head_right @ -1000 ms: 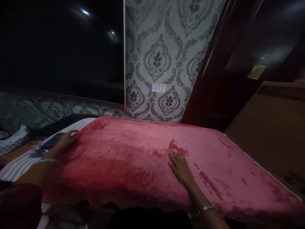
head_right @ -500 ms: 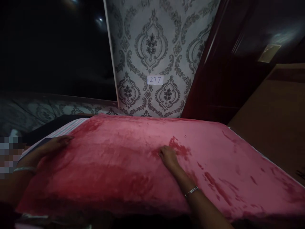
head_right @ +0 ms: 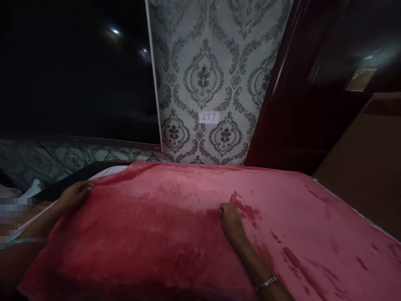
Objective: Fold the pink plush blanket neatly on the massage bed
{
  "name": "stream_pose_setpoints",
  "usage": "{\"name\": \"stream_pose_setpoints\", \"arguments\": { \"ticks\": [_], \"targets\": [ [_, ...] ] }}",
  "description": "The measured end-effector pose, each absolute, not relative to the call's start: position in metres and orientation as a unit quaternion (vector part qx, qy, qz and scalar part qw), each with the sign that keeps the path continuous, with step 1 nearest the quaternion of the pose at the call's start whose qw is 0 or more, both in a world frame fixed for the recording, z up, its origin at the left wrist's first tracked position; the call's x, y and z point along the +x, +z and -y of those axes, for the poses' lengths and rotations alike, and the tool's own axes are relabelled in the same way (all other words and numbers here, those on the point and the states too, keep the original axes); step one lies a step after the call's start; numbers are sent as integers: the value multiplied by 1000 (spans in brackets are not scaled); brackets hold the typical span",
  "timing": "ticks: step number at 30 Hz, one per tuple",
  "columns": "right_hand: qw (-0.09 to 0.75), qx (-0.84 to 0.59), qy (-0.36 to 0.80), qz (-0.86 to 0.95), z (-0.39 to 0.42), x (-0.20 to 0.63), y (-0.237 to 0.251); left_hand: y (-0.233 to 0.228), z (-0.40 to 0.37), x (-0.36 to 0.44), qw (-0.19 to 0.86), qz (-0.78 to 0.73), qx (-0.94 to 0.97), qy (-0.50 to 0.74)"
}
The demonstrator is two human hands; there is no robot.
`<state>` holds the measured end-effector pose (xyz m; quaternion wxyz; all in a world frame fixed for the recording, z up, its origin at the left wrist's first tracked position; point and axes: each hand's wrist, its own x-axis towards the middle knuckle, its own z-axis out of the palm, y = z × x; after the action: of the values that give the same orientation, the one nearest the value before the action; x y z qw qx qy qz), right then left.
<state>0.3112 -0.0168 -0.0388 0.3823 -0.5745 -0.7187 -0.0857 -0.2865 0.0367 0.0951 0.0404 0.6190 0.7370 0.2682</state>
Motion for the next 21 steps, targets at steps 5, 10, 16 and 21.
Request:
{"name": "stream_pose_setpoints", "arguments": {
  "ticks": [5,10,16,21],
  "targets": [
    [423,-555,-79,712,18,319,-16,101,-30,-287,36,-732,616,288],
    [402,-555,-17,728,24,326,2,99,-30,-294,71,-719,647,242],
    [342,-548,15,763,22,333,5,107,-26,-291,83,-702,692,145],
    [261,-542,30,798,19,340,7,121,-24,-281,-21,-733,670,114]
  ]
}}
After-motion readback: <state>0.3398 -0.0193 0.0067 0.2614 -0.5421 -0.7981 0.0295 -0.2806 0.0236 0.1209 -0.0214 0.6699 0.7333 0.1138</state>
